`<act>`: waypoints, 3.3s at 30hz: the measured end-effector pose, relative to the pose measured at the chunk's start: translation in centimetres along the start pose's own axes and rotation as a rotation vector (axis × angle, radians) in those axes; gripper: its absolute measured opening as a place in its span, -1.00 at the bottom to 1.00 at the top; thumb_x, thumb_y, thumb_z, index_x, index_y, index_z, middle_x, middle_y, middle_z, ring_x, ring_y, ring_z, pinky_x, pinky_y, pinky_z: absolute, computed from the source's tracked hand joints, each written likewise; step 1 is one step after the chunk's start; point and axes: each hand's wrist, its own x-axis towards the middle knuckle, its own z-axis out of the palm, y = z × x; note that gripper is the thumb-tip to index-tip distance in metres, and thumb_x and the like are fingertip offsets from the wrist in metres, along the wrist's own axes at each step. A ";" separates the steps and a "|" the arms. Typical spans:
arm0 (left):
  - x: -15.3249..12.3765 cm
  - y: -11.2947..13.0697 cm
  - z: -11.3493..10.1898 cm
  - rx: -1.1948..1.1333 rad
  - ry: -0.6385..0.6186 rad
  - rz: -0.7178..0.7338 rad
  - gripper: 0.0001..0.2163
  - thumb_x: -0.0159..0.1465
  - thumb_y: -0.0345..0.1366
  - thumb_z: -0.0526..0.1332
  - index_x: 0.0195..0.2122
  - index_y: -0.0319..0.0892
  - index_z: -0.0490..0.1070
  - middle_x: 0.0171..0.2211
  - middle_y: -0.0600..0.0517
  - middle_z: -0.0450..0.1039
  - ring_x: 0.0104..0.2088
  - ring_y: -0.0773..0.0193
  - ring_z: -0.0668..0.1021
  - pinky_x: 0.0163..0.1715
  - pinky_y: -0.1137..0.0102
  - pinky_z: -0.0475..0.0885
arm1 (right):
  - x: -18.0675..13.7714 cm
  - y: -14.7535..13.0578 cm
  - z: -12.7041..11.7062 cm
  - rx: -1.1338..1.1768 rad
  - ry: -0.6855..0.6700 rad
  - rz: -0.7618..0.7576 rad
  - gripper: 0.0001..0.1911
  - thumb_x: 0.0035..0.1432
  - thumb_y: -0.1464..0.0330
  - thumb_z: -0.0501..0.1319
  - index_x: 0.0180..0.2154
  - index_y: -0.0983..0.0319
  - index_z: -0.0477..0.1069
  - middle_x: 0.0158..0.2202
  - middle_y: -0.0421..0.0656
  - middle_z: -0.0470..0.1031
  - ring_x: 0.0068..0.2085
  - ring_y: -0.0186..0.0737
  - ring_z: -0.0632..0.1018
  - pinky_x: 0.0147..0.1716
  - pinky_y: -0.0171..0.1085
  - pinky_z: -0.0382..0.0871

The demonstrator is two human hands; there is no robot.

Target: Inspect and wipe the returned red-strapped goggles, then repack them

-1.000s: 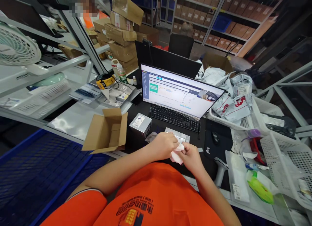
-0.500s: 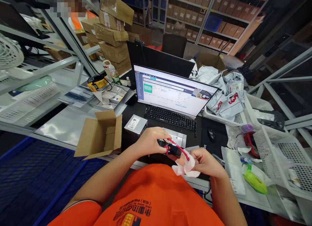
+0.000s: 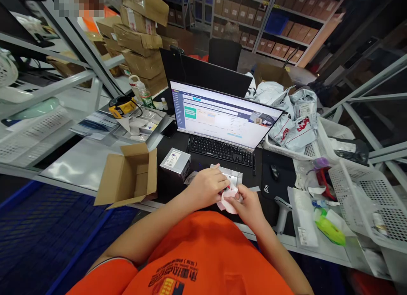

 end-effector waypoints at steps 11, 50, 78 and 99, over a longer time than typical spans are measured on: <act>0.1 -2.6 -0.1 -0.154 -0.009 -0.023 -0.79 0.13 -0.36 0.31 -0.18 -0.11 0.57 -0.19 0.04 0.64 -0.16 0.22 0.63 0.21 0.11 0.38 | 1.0 0.5 -2.2 0.109 -0.249 -0.037 -0.61 0.05 0.24 0.35 -0.49 0.18 0.12 -0.51 -0.32 0.27 -0.45 -0.37 0.24 -0.46 -0.37 0.08; -3.2 2.8 2.0 -0.265 0.088 -0.112 -0.67 0.10 -0.58 0.21 -0.12 -0.12 0.40 0.24 -0.17 0.32 0.28 0.01 0.34 0.22 0.04 0.39 | 2.5 -1.6 -1.5 0.789 0.381 0.209 -0.33 -0.29 0.24 0.54 -0.57 0.16 -0.02 -0.60 -0.36 0.16 -0.56 -0.45 0.20 -0.59 -0.39 0.16; -2.4 1.8 4.2 0.058 0.401 -0.312 -0.83 0.32 -0.37 0.15 -0.07 -0.16 0.42 -0.02 -0.19 0.56 -0.10 0.11 0.65 -0.17 0.33 0.61 | 3.1 -2.7 5.7 0.773 0.544 0.140 -0.64 -0.13 0.15 0.50 -0.44 0.20 0.42 -0.50 -0.24 0.46 -0.47 -0.30 0.44 -0.41 -0.27 0.45; -2.1 2.3 3.9 0.004 0.328 -0.465 -0.83 0.29 -0.42 0.15 -0.10 -0.13 0.41 -0.08 -0.12 0.56 -0.14 0.12 0.65 -0.21 0.33 0.61 | 2.9 -1.8 7.4 0.909 0.451 0.128 -0.68 -0.10 0.23 0.51 -0.32 0.24 0.53 -0.35 -0.16 0.61 -0.34 -0.23 0.57 -0.27 -0.26 0.51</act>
